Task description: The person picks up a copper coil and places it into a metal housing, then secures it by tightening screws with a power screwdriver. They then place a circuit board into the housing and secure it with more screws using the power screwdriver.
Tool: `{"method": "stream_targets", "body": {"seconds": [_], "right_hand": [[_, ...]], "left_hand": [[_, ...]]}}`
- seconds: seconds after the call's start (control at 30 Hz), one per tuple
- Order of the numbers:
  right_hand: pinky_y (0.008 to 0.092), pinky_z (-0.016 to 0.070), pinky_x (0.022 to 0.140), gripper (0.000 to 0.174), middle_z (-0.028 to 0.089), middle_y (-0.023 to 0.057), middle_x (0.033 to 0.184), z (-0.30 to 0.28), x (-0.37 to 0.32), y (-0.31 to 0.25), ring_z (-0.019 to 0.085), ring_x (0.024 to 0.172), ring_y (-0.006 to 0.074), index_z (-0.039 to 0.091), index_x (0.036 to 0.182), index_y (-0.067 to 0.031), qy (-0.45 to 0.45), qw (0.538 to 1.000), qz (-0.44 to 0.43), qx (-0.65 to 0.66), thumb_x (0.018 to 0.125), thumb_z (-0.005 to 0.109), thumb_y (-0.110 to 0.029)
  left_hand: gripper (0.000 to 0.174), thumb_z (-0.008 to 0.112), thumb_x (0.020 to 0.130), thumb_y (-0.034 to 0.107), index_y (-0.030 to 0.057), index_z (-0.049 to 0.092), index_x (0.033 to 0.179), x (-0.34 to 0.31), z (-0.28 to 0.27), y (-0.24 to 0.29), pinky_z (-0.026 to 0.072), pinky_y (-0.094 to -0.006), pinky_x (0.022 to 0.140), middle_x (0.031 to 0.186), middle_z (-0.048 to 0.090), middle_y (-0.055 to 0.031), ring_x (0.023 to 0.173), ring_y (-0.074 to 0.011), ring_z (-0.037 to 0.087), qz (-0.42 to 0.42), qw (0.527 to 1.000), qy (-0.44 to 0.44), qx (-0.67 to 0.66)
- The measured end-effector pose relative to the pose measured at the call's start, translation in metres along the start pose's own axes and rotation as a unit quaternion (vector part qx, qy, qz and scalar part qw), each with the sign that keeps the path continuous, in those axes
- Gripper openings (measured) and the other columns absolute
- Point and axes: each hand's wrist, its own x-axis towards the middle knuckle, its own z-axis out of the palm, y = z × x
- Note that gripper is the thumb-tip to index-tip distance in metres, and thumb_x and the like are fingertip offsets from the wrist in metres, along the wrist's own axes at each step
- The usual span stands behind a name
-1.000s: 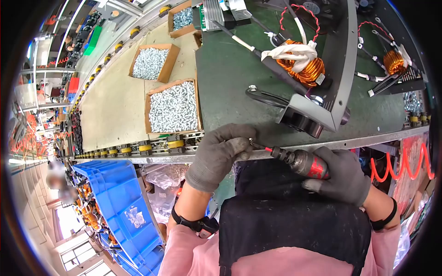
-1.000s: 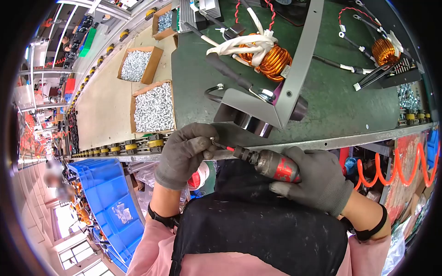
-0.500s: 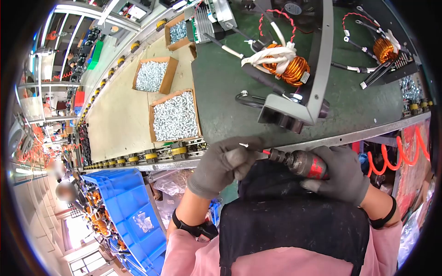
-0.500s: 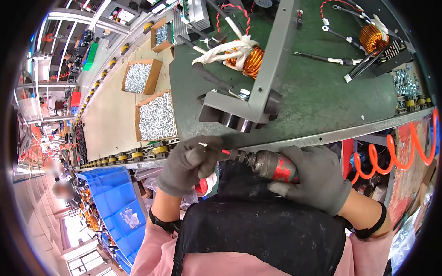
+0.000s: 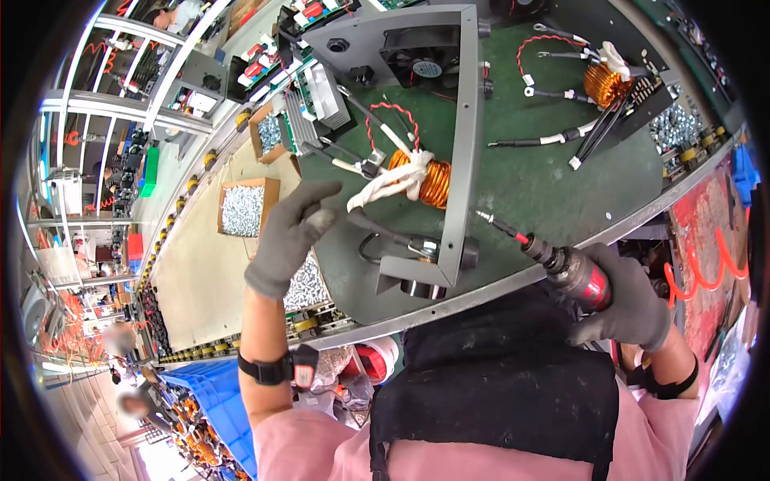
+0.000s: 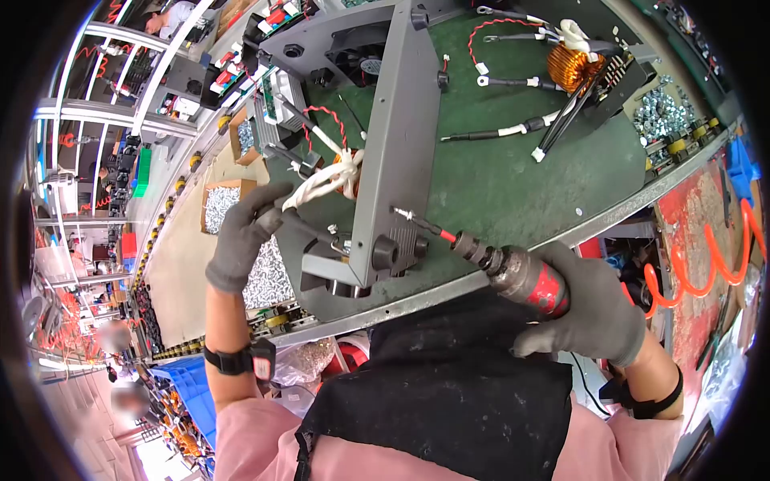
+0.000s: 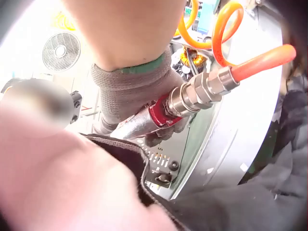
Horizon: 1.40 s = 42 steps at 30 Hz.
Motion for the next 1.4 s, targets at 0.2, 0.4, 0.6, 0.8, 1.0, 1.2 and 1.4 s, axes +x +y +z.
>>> {"method": "stream_targets", "body": {"seconds": [0.2,0.4,0.6,0.8,1.0,1.2,1.4], "right_hand": [[0.0349,0.0515,0.069,0.076,0.067,0.0138,0.082,0.004,0.008,-0.004,0.066,0.072,0.0301,0.060,0.109,-0.0039,-0.007,0.999,0.036,-0.016,0.047,0.093,-0.032],[0.0371,0.0507,0.071,0.076,0.067,0.0143,0.085,-0.009,0.015,-0.010,0.066,0.076,0.0313,0.062,0.106,-0.0034,0.001,0.998,0.023,-0.063,0.043,0.093,-0.033],[0.0377,0.0503,0.068,0.068,0.066,0.0124,0.083,-0.021,0.012,-0.022,0.064,0.073,0.0311,0.066,0.097,-0.0040,-0.044,0.987,0.064,-0.143,0.040,0.091,-0.032],[0.0396,0.0500,0.069,0.058,0.065,0.0125,0.084,-0.024,0.019,-0.027,0.063,0.074,0.0329,0.063,0.101,-0.0044,-0.058,0.988,0.061,-0.131,0.050,0.084,-0.024],[0.0405,0.0497,0.069,0.063,0.064,0.0146,0.084,-0.029,0.026,-0.027,0.063,0.074,0.0341,0.063,0.101,-0.0035,-0.082,0.984,0.010,-0.161,0.050,0.086,-0.032],[0.0401,0.0488,0.062,0.066,0.064,0.0129,0.077,-0.028,0.032,-0.026,0.061,0.066,0.0323,0.064,0.102,-0.0052,-0.078,0.981,-0.024,-0.179,0.044,0.087,-0.029],[0.0403,0.0474,0.060,0.066,0.064,0.0123,0.076,-0.027,0.029,-0.028,0.060,0.065,0.0312,0.065,0.102,-0.0066,-0.063,0.976,-0.035,-0.205,0.046,0.087,-0.033]], "left_hand": [[0.058,0.081,0.072,0.030,0.0009,0.060,0.118,0.056,0.016,0.013,0.0500,-0.0332,0.073,0.091,0.064,-0.0104,0.084,-0.0229,0.063,0.252,0.931,-0.122,0.233],[0.037,0.068,0.083,0.011,-0.0003,0.058,0.117,0.099,0.043,0.012,0.0514,-0.0293,0.079,0.103,0.066,-0.0090,0.087,-0.0182,0.063,0.225,0.927,-0.282,-0.101],[0.040,0.070,0.077,0.029,0.0076,0.063,0.111,0.104,0.058,-0.016,0.0511,-0.0353,0.077,0.100,0.065,-0.0094,0.089,-0.0260,0.064,0.404,0.892,-0.194,-0.053],[0.052,0.071,0.067,0.043,0.0102,0.066,0.108,0.086,0.051,-0.026,0.0459,-0.0428,0.069,0.091,0.057,-0.0109,0.083,-0.0299,0.057,0.467,0.875,-0.128,0.007],[0.059,0.072,0.056,0.043,0.0129,0.069,0.106,0.082,0.045,-0.013,0.0425,-0.0375,0.062,0.084,0.053,-0.0065,0.075,-0.0253,0.054,0.482,0.871,-0.097,0.022],[0.048,0.070,0.061,0.035,0.0136,0.069,0.104,0.078,0.039,-0.002,0.0356,-0.0385,0.054,0.064,0.045,-0.0033,0.058,-0.0251,0.050,0.453,0.882,-0.130,-0.017],[0.039,0.073,0.061,0.037,0.0120,0.066,0.090,0.077,0.050,0.000,0.0396,-0.0369,0.055,0.075,0.050,-0.0038,0.067,-0.0242,0.051,0.495,0.862,-0.101,0.041]]}}
